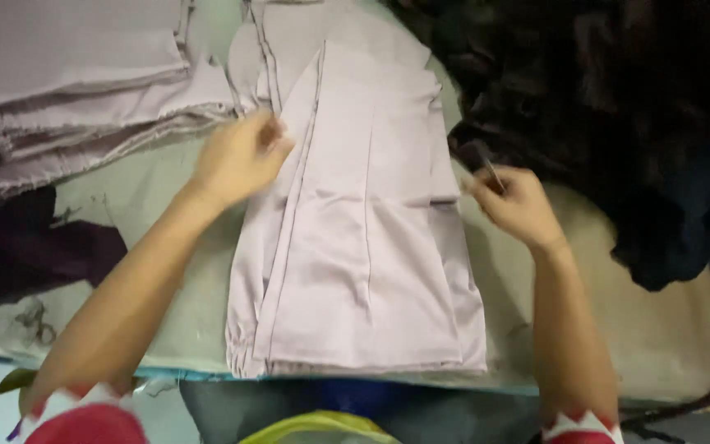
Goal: Trimming loose threads from the waistband and seams of trousers using small scissors, then folding and stacking the finished items.
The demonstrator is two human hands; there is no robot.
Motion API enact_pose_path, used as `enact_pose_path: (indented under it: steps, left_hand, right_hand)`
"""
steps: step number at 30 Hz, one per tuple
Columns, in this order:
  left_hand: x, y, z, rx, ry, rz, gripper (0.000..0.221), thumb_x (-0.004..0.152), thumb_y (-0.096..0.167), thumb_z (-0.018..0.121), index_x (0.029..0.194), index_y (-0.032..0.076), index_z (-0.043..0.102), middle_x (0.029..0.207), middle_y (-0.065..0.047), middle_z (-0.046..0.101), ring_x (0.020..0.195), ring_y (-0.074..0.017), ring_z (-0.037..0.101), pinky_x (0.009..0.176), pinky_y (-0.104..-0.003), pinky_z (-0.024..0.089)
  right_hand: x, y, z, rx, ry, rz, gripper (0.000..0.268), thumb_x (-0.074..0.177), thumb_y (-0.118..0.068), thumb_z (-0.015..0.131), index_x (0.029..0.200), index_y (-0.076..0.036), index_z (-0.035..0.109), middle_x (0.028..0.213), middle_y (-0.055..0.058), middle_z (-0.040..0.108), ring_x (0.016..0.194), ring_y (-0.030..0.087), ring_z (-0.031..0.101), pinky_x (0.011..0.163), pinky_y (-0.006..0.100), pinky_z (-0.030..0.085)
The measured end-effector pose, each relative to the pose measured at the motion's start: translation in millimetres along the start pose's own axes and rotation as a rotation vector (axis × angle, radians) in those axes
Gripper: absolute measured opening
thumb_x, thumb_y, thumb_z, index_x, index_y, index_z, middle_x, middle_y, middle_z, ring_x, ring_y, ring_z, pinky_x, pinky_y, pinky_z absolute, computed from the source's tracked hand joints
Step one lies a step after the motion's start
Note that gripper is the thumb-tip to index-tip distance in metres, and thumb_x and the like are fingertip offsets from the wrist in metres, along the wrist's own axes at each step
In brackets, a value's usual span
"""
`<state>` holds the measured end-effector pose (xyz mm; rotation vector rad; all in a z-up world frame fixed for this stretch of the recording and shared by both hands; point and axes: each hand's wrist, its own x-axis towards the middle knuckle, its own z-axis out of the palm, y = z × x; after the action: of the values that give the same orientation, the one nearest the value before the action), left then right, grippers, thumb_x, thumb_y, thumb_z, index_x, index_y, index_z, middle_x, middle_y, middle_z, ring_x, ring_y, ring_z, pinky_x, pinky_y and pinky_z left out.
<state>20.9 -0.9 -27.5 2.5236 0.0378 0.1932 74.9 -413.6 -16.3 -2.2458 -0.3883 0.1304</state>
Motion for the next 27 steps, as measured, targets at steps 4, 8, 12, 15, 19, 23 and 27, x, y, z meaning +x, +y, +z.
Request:
enact_pose_path:
  steps: [4,8,12,15,19,23,27]
  left_hand:
    - [160.1,-49.3,78.7,-0.108,0.164,0.194,0.036,0.089,0.031,0.069,0.115,0.006,0.063,0.115,-0.014,0.07,0.099,-0.0339,0.069,0.085,-0.046,0.051]
    - [207.9,-9.8,75.0,0.044,-0.082,-0.145,0.062,0.086,0.036,0.065,0.135,0.005,0.046,0.133,-0.018,0.059,0.123,-0.0398,0.055,0.102,-0.052,0.044]
    - [229.8,-8.2,85.8,0.178,-0.232,-0.247,0.046,0.078,0.021,0.055,0.122,0.017,0.067,0.122,-0.009,0.071,0.118,-0.0352,0.063,0.099,-0.048,0.045]
    - [251.8,-33.4,91.3,0.087,-0.003,-0.105,0.037,0.074,0.02,0.059,0.108,0.02,0.071,0.118,-0.01,0.071,0.112,-0.0381,0.064,0.094,-0.053,0.048]
    - [223.2,-5.1,46.2,-0.14,0.128,0.05,0.022,0.079,0.006,0.057,0.097,0.018,0.057,0.084,-0.004,0.063,0.079,-0.025,0.06,0.062,-0.042,0.042]
    - [186.2,10.9,22.5,-0.09,0.469,0.405,0.01,0.08,0.007,0.059,0.087,0.012,0.054,0.081,-0.007,0.059,0.075,-0.0301,0.056,0.066,-0.043,0.04]
    - [74.0,47.6,-15.2,-0.12,0.455,0.699,0.017,0.083,-0.003,0.061,0.099,0.001,0.058,0.088,-0.017,0.061,0.078,-0.0378,0.056,0.069,-0.045,0.04]
  right_hand:
    - [143.1,22.2,39.5,-0.249,0.09,-0.121,0.047,0.1,-0.027,0.062,0.064,-0.01,0.037,0.061,0.003,0.04,0.064,0.017,0.038,0.062,0.041,0.034]
    - [213.8,4.3,53.6,-0.235,-0.067,0.248,0.071,0.076,-0.033,0.069,0.141,-0.007,0.056,0.122,0.011,0.062,0.091,0.025,0.068,0.072,0.039,0.051]
    - [244.3,33.8,63.4,-0.163,-0.206,0.226,0.021,0.07,-0.023,0.08,0.069,-0.013,0.062,0.067,-0.002,0.054,0.065,0.011,0.05,0.059,0.031,0.039]
    - [258.5,48.0,56.4,-0.244,-0.081,0.066,0.031,0.073,-0.028,0.088,0.072,-0.02,0.058,0.071,-0.007,0.049,0.07,0.009,0.043,0.058,0.033,0.036]
    - [236.1,14.2,21.3,-0.242,0.072,-0.316,0.032,0.078,-0.019,0.082,0.073,-0.017,0.05,0.071,-0.006,0.047,0.068,0.011,0.04,0.058,0.036,0.031]
    - [163.0,-45.0,-3.2,-0.152,0.21,-0.395,0.029,0.094,-0.01,0.081,0.094,-0.013,0.053,0.081,-0.003,0.048,0.073,0.011,0.043,0.067,0.03,0.038]
    - [57.5,-76.2,-11.0,-0.18,0.168,-0.649,0.031,0.094,0.003,0.075,0.122,0.002,0.063,0.108,0.009,0.065,0.093,0.021,0.06,0.08,0.032,0.048]
